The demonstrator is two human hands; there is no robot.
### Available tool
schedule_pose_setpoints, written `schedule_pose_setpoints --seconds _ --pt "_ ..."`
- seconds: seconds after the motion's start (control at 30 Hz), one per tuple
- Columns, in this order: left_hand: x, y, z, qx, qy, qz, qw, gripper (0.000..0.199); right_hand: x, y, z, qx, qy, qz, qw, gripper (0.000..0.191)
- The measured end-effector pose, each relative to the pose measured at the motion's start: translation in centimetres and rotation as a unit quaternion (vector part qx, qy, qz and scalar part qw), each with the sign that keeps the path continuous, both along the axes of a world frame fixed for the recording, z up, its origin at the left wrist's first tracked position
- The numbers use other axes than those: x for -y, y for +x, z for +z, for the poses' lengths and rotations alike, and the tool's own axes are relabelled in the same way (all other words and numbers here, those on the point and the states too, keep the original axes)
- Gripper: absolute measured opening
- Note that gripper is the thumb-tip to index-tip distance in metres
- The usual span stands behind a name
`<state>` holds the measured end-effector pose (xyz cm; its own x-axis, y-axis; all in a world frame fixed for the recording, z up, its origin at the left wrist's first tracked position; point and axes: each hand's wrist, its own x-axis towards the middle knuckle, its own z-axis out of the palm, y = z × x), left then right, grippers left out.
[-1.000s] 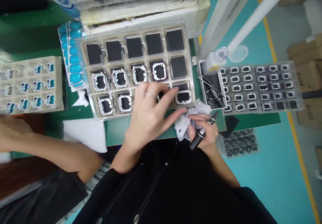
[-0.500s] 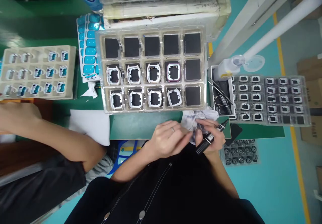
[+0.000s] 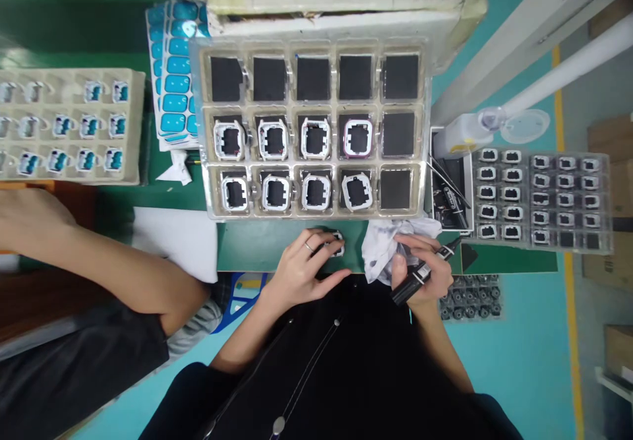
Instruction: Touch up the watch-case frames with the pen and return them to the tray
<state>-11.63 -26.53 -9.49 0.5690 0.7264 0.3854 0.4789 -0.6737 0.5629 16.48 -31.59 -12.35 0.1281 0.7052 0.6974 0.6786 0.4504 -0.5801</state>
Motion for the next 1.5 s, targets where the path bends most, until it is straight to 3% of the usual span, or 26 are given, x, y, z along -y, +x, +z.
schedule_pose_setpoints --seconds 0.2,0.3,0.4,0.53,0.6,0.73,0.83,0.97,1.1,1.23,1.4,1.5 --pt "-0.2 -1.8 0.1 -0.015 -0.052 0.038 0.998 0.070 -0.8 -0.9 0.8 0.001 0.054 -0.069 0.996 0.026" --pt "-0.5 -1.4 -0.2 -0.056 -0.054 0.023 0.997 0.062 -1.4 -1.9 1.8 -0.053 0.146 -0.134 0.979 0.024" --pt "-0.6 -0.4 -0.5 -0.071 -0.027 0.054 0.996 0.047 -1.7 -2.5 2.5 -0.097 0.181 -0.099 0.974 0.032" --pt "-0.4 0.4 -0.6 -0.060 0.003 0.131 0.990 0.063 -1.4 -3.4 2.5 -0.106 0.163 0.062 0.979 0.049" --pt "-0.3 0.0 -0.3 -0.039 0.002 0.117 0.992 0.070 -1.1 -4.1 2.4 -0.106 0.149 0.104 0.978 0.056" --pt "-0.5 -1.7 0.6 -0.032 -0.058 -0.014 0.998 0.064 -0.6 -4.8 2.8 -0.077 0.082 0.078 0.991 0.068" --pt "-0.8 -2.3 0.7 -0.054 -0.093 -0.067 0.992 0.055 -0.7 -4.7 3.7 -0.040 0.063 0.118 0.990 0.065" --pt "-0.7 -0.9 0.0 -0.064 -0.078 0.005 0.995 0.047 -0.4 -4.8 5.2 -0.051 -0.061 0.142 0.987 0.039" --pt "-0.1 1.3 -0.8 -0.058 -0.048 0.123 0.990 0.063 0.0 -5.9 5.3 -0.153 -0.139 0.122 0.971 0.046" --pt "0.2 1.5 -0.7 -0.040 -0.061 0.113 0.991 0.076 -0.3 -6.5 4.3 -0.213 -0.158 0.142 0.954 0.029" --pt "0.1 0.9 -0.2 -0.045 -0.087 0.098 0.990 0.043 -0.7 -6.4 4.3 -0.226 -0.168 0.127 0.951 0.034" --pt "-0.1 1.0 0.2 0.016 -0.107 0.094 0.990 0.038 -0.8 -6.3 4.7 -0.220 -0.189 0.117 0.950 0.028"
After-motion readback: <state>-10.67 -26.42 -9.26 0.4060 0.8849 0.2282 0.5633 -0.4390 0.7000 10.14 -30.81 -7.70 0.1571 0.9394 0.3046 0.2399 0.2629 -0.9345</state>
